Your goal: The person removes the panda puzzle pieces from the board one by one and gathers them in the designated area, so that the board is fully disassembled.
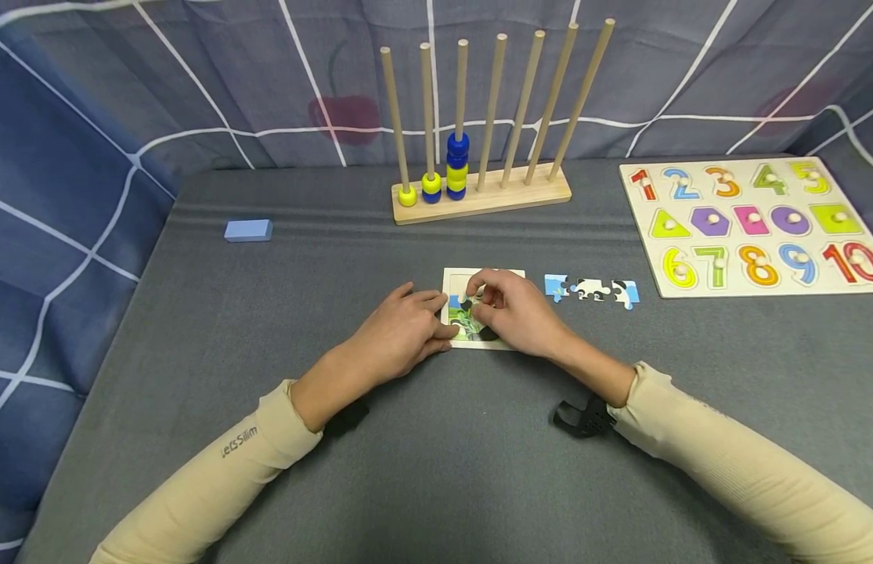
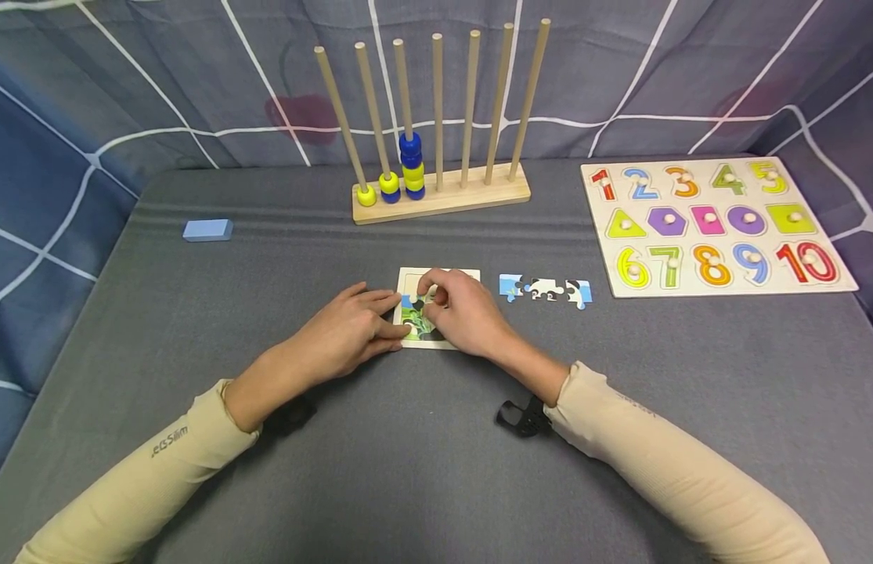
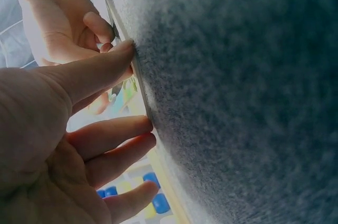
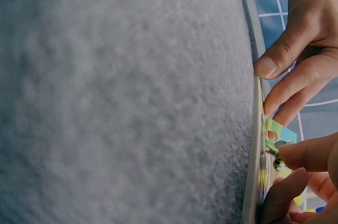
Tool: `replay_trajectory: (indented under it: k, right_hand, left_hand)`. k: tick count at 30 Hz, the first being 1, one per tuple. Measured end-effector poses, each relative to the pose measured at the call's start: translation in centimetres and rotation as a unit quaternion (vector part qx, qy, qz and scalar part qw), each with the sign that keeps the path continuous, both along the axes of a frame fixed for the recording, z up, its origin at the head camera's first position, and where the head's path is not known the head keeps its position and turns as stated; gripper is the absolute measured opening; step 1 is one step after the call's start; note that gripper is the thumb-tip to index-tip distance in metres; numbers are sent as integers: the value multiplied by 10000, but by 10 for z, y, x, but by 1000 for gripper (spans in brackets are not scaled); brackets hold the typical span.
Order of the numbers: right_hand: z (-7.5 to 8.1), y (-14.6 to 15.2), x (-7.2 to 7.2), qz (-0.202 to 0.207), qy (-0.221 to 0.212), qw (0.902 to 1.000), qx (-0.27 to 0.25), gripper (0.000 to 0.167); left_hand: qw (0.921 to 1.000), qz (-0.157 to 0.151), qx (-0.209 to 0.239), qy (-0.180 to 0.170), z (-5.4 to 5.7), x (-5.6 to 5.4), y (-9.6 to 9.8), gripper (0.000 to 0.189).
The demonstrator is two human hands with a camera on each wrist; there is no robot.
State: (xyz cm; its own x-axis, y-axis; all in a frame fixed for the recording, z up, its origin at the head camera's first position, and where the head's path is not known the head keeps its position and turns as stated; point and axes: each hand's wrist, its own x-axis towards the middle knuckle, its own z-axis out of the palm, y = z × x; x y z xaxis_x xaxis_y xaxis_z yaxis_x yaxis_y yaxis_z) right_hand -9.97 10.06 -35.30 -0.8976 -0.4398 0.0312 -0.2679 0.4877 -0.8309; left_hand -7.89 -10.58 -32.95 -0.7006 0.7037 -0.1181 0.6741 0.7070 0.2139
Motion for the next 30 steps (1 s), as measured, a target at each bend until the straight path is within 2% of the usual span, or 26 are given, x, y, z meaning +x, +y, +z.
replay_trajectory:
  k: [11, 20, 24, 30]
  right_hand:
    - [-1, -2, -2, 37, 32, 10000, -76, 13]
    - [-1, -2, 1, -164, -67, 9997, -149, 23]
    - [-1, -1, 2, -234, -123, 9993, -264, 20]
    - [3, 2, 8, -272, 226, 9989, -317, 19]
  left_hand:
    - [10000, 65, 16, -68, 0, 0, -1, 23]
    - [9998, 62, 91, -193, 0, -1, 0, 23]
    - [9997, 80, 144, -193, -1, -1, 0, 23]
    - [9998, 28, 168, -128, -2, -1, -1, 22]
